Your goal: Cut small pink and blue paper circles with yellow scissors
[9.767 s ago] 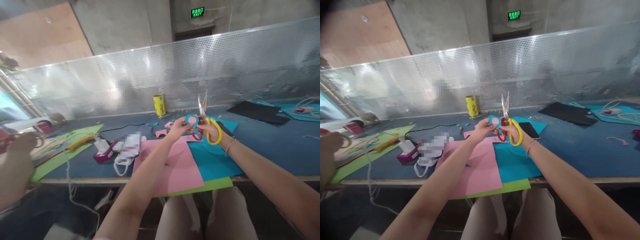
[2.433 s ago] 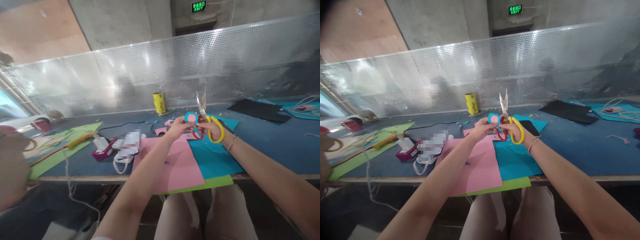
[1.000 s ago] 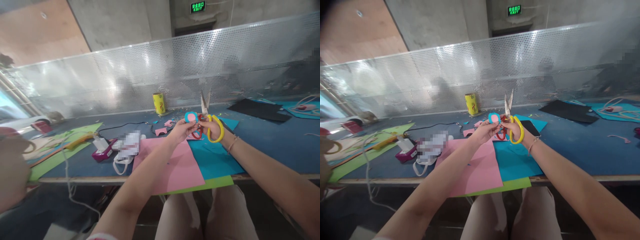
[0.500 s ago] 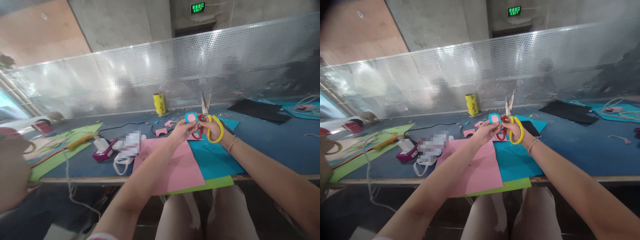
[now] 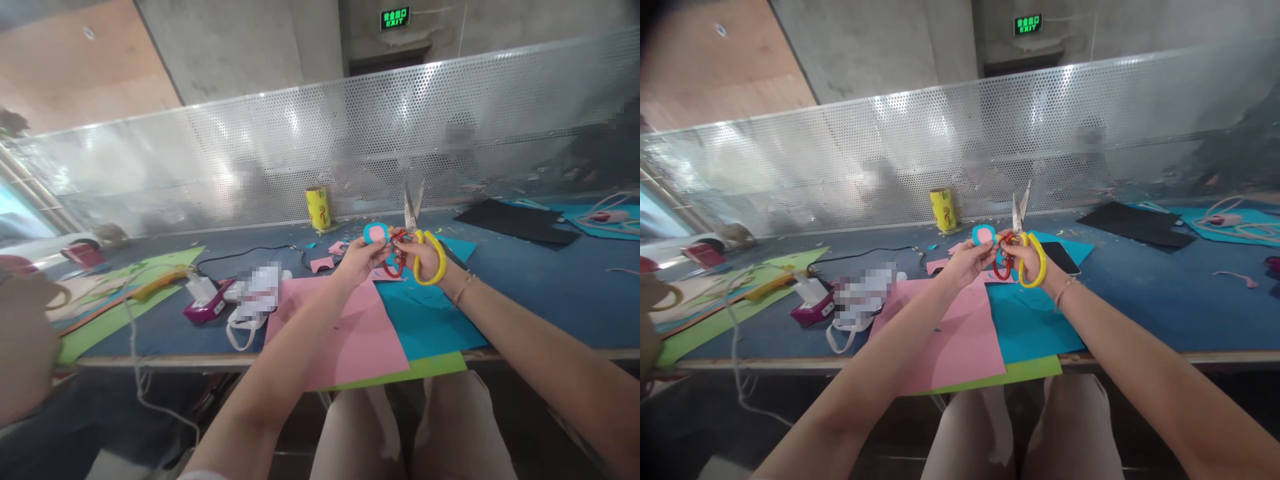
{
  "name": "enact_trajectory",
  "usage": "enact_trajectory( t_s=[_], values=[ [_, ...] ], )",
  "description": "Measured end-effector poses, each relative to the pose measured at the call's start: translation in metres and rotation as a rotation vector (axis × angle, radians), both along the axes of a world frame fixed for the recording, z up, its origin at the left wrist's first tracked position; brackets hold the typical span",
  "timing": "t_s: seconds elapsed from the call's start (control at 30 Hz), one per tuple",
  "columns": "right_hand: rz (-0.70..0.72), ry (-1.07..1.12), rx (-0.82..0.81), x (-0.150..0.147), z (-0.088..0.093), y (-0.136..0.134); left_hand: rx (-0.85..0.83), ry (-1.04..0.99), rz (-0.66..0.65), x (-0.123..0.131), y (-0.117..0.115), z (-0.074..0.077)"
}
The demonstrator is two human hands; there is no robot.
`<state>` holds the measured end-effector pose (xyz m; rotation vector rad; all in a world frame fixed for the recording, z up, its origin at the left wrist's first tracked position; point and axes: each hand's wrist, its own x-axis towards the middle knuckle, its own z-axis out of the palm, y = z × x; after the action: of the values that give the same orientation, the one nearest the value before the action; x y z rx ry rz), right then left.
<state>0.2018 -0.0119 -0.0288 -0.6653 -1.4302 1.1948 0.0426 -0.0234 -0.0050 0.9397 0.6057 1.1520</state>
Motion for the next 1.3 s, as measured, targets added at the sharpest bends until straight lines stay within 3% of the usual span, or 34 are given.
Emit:
enact_trajectory(
  t_s=[0.13,0.37,0.53,0.77,1.3],
  values=[
    [-0.173,-0.147,0.057,0.0,-0.005,-0.002,0.002,-0.062,0.151,-0.004,0.005,0.002],
    [-0.494,-0.68,0.467,-0.002,-0.019,0.003,0.015,-0.125,0.278,-0.014,0.016,0.005],
    [-0.527,-0.809,0.444,0.004,-0.021,0.007,0.036,-0.129,0.315,-0.016,0.02,0.005],
    [-0.559,-0.803,0.44,-0.005,-0.025,0.011,0.079,-0.083,0.287,-0.015,0.018,0.003],
    [-0.456,-0.819,0.332,-0.009,-0.005,-0.011,0.197,0.022,0.31,-0.01,0.02,0.0]
  ],
)
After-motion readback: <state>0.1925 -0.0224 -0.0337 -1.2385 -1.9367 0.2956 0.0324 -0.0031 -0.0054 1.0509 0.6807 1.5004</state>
